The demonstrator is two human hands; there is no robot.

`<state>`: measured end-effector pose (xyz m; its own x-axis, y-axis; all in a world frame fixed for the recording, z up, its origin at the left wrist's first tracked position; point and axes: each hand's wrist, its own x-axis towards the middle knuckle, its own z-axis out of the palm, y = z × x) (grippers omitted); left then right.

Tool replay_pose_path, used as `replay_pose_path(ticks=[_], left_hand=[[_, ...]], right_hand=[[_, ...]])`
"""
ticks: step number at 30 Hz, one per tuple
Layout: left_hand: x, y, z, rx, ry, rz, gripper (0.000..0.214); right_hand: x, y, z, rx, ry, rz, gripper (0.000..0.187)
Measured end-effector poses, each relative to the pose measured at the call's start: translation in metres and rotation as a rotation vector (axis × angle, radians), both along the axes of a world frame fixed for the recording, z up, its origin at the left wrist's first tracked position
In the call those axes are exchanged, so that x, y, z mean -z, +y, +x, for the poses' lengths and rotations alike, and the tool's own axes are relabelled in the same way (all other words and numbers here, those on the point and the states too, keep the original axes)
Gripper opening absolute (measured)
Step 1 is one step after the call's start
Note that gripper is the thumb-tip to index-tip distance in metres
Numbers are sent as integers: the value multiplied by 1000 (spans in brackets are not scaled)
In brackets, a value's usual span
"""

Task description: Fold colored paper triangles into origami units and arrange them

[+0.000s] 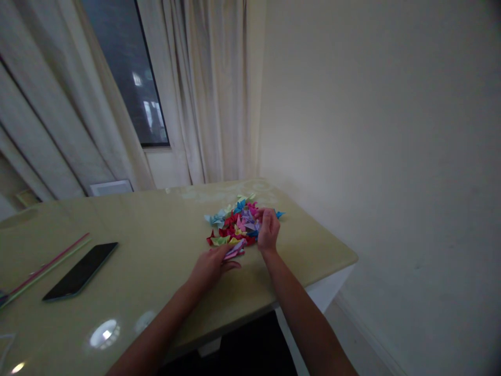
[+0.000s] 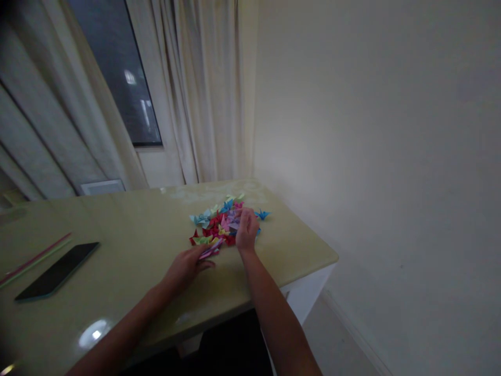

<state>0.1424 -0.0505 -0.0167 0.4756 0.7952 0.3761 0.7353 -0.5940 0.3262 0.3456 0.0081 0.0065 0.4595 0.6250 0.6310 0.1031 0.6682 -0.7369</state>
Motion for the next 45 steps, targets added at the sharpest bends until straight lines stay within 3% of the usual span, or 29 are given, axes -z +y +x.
replay_pose_path(ticks=[4, 7, 10, 18, 23, 26, 29, 32, 34, 37, 40, 45], left_hand=[[-46, 20, -3, -49, -88, -10, 60], [-84, 44, 1, -62, -42, 44, 63], [-110, 67, 7, -3, -1, 59, 61], [-125, 105, 11, 33, 102, 16, 55], [-130, 153, 25, 9, 104, 87, 45], [-128, 183, 37, 65, 70, 84, 49], [-115, 197, 38, 77, 66, 5, 55], [-86, 194, 15, -183, 154, -68, 56], [-61, 187, -8, -361, 186, -145, 68], [-29, 178, -30, -278, 108, -316, 91], [-14, 175, -18, -98, -23, -350, 103], [-13, 182, 41, 86, -150, -321, 108]], right_hand=[[-4, 1, 3, 41, 105, -80, 46], [-7, 3, 5, 98, 182, -107, 47], [-7, 7, 9, 146, 275, -146, 46], [2, 18, 21, 148, 568, -259, 42], [-1, 15, 22, 123, 566, -248, 36], [2, 13, 21, 139, 518, -237, 35], [5, 9, 23, 192, 352, -280, 36], [2, 9, 44, 262, -50, -347, 29], [-3, 18, 70, 301, -391, -360, 33], [-8, 49, 109, 277, -621, -479, 51], [-5, 91, 111, 52, -613, -708, 51], [5, 130, 33, -478, -456, -616, 41]])
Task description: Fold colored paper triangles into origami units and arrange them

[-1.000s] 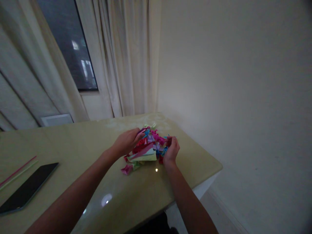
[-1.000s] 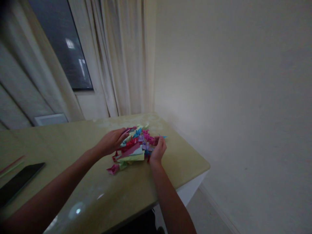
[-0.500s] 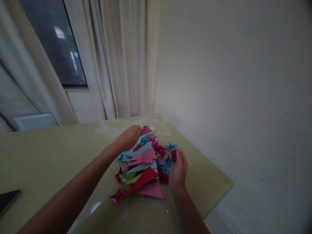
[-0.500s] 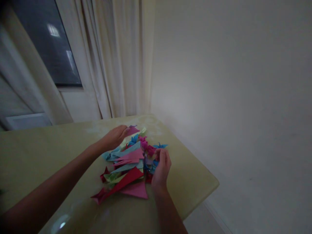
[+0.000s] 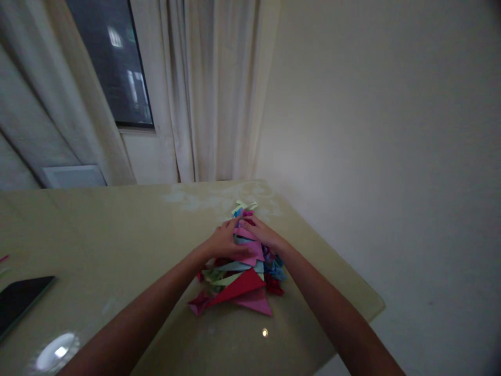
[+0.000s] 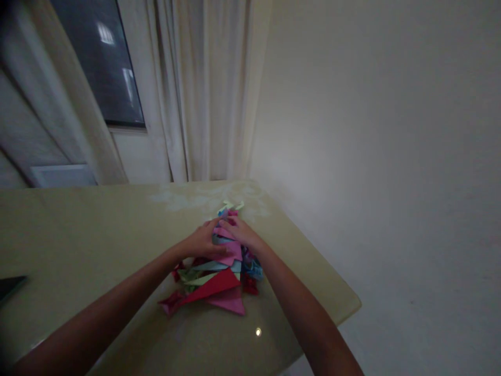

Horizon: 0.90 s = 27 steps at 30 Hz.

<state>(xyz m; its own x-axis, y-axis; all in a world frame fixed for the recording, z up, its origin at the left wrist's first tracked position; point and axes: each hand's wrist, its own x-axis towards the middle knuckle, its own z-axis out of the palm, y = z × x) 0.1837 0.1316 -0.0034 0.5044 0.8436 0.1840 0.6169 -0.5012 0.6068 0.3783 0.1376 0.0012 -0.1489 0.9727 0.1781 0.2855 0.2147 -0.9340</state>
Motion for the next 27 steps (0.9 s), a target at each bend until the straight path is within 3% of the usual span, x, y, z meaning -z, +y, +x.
replay_pose_path(ticks=[2, 5, 9, 13, 16, 21, 24, 27], left_hand=[[-6, 6, 10, 79, -76, 17, 100], [-24, 14, 3, 111, -189, 67, 81], [-61, 16, -25, -89, -306, 78, 70], [-79, -1, -52, -66, -410, -32, 70], [-71, -26, -78, -48, -283, -94, 76], [-37, -83, -114, -15, 121, -23, 84], [-12, -111, -101, -12, 165, 72, 106], [7, -118, -67, -43, 196, 139, 118]], right_hand=[[-2, 5, -26, -79, 119, -67, 39], [-17, 9, -35, -52, 200, -49, 35], [-52, 6, -15, -32, 200, 94, 44], [-72, -15, 9, -193, 131, -22, 67], [-69, -37, 31, -238, -29, -17, 76], [-52, -65, 69, -220, -427, 153, 99], [-38, -73, 66, -309, -525, 125, 105], [-21, -76, 35, -429, -495, 165, 111]])
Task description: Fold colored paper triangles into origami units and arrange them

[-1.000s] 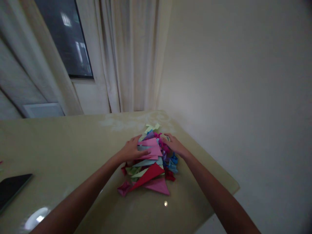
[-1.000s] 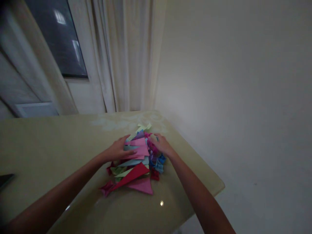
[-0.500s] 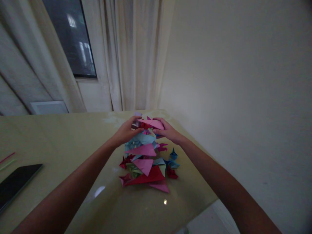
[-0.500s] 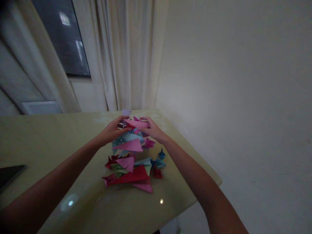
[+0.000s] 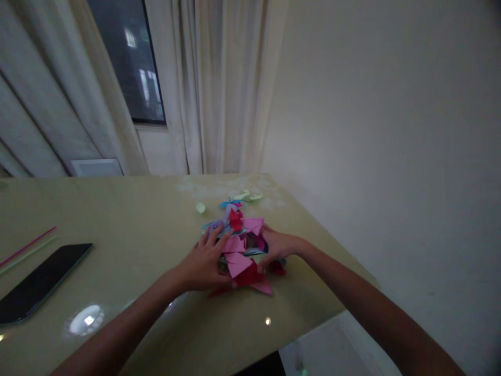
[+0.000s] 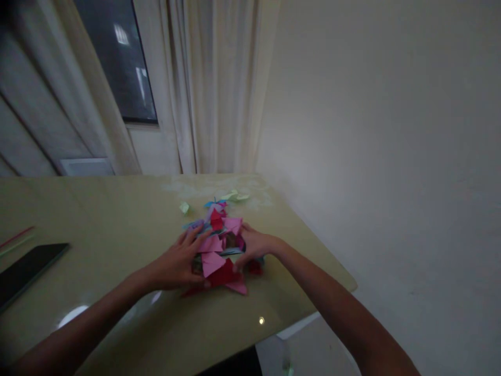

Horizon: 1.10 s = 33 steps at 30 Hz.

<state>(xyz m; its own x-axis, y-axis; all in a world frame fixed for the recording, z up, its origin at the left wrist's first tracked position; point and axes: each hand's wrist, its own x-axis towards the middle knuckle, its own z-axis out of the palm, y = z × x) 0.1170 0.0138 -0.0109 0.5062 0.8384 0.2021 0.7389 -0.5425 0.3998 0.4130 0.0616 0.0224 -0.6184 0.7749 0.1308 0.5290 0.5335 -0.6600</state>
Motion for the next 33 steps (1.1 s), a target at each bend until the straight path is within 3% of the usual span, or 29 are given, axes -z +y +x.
replay_pose_path(ticks=[2, 4, 7, 10, 13, 15, 18, 22, 25, 27, 29, 33], left_hand=[[4, 8, 21, -52, 4, 5, 105], [-3, 23, 31, -100, -3, 3, 86], [-31, 46, 28, -117, -45, 31, 56], [-65, 60, 14, -109, -188, 61, 32], [-87, 60, -4, -95, -318, 11, 40], [-89, 51, -18, -144, -331, -5, 53], [-72, 23, -39, -217, -305, 31, 67], [-19, -13, -49, -261, -149, 125, 87], [18, -18, -29, -240, -23, 144, 112], [30, -9, -7, -223, 18, 124, 128], [31, 5, 14, -224, 23, 91, 135], [4, 31, 27, -190, -103, 67, 106]], right_hand=[[9, 4, -26, -16, 53, 76, 101], [12, 12, -46, -6, 169, 212, 70], [0, 26, -57, 23, 264, 302, 43], [-25, 33, -55, 96, 224, 270, 33], [-48, 31, -47, 124, 231, 277, 29], [-56, 27, -36, 135, 246, 269, 34], [-54, 19, -7, 162, 231, 255, 54], [-26, 13, 31, 203, 58, 173, 88], [3, 16, 24, 158, -144, 60, 116], [19, 20, 0, 74, -173, 53, 128], [27, 26, -32, -4, -153, 95, 121], [19, 42, -75, -132, -43, 238, 59]])
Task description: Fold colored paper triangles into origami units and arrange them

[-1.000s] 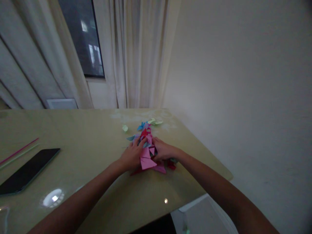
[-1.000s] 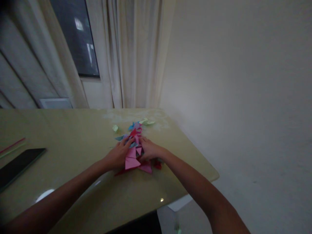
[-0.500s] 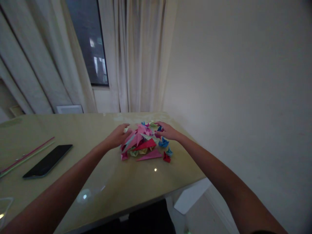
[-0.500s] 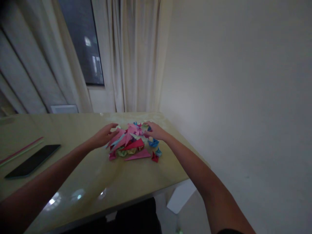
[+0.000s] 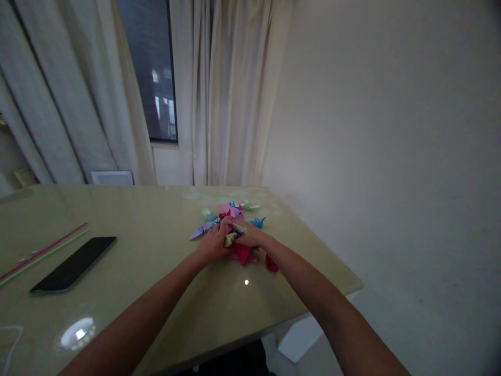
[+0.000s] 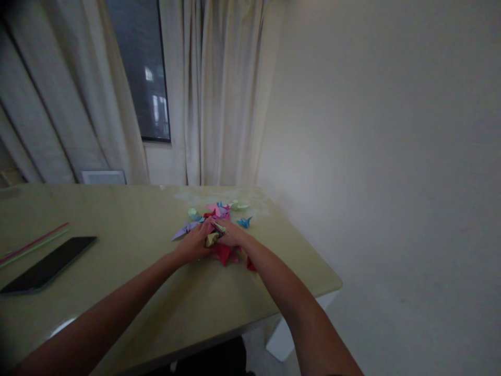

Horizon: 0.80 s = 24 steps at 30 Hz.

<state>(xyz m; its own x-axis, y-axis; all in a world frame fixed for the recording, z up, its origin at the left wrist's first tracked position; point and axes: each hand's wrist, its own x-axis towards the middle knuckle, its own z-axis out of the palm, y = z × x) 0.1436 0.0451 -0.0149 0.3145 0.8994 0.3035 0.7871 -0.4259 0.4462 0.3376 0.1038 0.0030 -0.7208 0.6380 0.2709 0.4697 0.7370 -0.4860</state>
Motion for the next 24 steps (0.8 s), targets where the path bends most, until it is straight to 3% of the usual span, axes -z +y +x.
replay_pose_path(ticks=[2, 4, 6, 8, 11, 13, 15, 19, 24], left_hand=[[-17, 9, -13, 39, -130, 11, 81], [-29, 14, -33, 33, -275, -5, 63], [-30, 15, -57, -14, -394, -55, 62], [-19, 10, -77, -96, -450, -68, 72], [9, -3, -94, -273, -413, 69, 73], [24, -13, -97, -352, -357, 135, 66], [30, -23, -95, -353, -301, 172, 60], [15, -44, -86, -158, -154, 333, 54], [-5, -71, -66, 265, 172, 432, 70]], right_hand=[[-12, 9, -1, 39, 66, 20, 43], [-24, 20, 10, 90, 140, -32, 46], [-33, 33, 28, 143, 194, -125, 55], [-38, 49, 47, 222, 217, -182, 60], [-35, 79, 69, 369, 234, -172, 59], [-28, 100, 74, 462, 242, -156, 49], [-18, 120, 69, 544, 238, -150, 36], [2, 149, 28, 559, 187, -178, 28], [17, 148, -52, 313, 100, -252, 28]])
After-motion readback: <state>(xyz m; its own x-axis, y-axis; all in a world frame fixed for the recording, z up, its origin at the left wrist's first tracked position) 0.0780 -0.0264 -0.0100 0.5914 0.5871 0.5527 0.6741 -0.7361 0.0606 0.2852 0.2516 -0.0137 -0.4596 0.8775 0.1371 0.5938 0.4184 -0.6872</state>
